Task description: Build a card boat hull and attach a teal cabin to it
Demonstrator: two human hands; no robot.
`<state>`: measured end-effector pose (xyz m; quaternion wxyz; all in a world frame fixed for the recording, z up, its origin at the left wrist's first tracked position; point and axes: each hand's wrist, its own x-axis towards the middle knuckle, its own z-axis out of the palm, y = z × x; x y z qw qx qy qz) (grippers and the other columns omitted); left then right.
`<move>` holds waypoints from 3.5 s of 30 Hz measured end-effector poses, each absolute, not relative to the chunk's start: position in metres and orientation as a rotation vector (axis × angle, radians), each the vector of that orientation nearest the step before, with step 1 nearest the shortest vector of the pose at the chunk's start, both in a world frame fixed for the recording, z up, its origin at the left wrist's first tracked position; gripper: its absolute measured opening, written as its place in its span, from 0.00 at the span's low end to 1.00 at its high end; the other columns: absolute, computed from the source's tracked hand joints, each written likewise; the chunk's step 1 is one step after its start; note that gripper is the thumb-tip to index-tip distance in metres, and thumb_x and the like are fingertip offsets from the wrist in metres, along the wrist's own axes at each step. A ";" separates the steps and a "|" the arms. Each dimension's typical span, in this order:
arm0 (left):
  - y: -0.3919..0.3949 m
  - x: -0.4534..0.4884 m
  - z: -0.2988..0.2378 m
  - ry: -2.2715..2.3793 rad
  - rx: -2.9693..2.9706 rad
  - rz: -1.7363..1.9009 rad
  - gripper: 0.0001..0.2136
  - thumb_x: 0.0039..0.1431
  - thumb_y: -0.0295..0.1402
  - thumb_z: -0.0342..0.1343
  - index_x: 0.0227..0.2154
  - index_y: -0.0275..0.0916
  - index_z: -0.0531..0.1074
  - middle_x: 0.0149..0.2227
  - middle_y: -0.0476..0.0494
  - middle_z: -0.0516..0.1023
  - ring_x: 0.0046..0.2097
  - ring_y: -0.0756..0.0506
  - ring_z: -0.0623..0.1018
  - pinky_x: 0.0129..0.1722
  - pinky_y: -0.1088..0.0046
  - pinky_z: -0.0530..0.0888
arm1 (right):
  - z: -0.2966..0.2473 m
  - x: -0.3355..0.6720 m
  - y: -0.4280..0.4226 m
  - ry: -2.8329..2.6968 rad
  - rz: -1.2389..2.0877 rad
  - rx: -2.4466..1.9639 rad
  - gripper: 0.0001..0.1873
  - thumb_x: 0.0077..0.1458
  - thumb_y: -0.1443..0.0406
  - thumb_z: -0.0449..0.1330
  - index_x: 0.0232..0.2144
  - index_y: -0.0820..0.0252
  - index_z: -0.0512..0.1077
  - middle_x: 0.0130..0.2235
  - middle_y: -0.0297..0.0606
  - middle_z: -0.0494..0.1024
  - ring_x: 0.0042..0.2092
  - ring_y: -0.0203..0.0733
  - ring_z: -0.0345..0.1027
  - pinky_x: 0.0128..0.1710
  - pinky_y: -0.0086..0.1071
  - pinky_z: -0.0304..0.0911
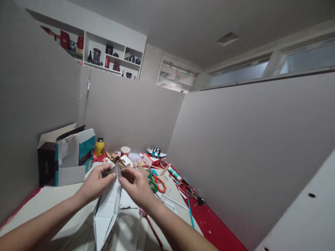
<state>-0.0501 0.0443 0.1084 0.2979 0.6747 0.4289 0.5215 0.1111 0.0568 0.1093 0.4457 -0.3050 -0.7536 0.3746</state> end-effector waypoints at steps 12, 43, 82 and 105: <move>0.032 -0.056 0.124 1.057 1.780 1.395 0.06 0.54 0.31 0.52 0.27 0.35 0.73 0.27 0.49 0.73 0.32 0.47 0.70 0.33 0.73 0.66 | 0.127 0.125 0.056 -1.737 0.844 -0.717 0.10 0.60 0.57 0.56 0.34 0.57 0.62 0.28 0.32 0.74 0.26 0.35 0.70 0.25 0.27 0.65; 0.014 -0.042 0.129 1.111 1.884 1.368 0.07 0.61 0.30 0.51 0.35 0.41 0.75 0.29 0.51 0.74 0.32 0.49 0.73 0.32 0.77 0.69 | 0.128 0.123 0.039 -1.964 0.225 -0.585 0.06 0.55 0.72 0.58 0.34 0.62 0.75 0.28 0.37 0.77 0.29 0.37 0.70 0.29 0.31 0.67; 0.076 -0.049 0.078 1.102 1.601 1.217 0.05 0.56 0.33 0.53 0.27 0.37 0.68 0.25 0.53 0.67 0.30 0.50 0.66 0.31 0.77 0.64 | 0.081 0.120 0.080 -2.077 0.409 -0.770 0.08 0.53 0.69 0.58 0.37 0.65 0.71 0.30 0.38 0.74 0.30 0.38 0.68 0.32 0.32 0.65; 0.054 -0.039 0.093 1.094 1.725 1.325 0.05 0.57 0.30 0.53 0.26 0.39 0.68 0.24 0.54 0.68 0.29 0.51 0.68 0.29 0.78 0.64 | 0.094 0.123 0.077 -1.964 0.313 -0.769 0.03 0.53 0.68 0.60 0.30 0.63 0.74 0.26 0.37 0.75 0.27 0.36 0.68 0.28 0.29 0.63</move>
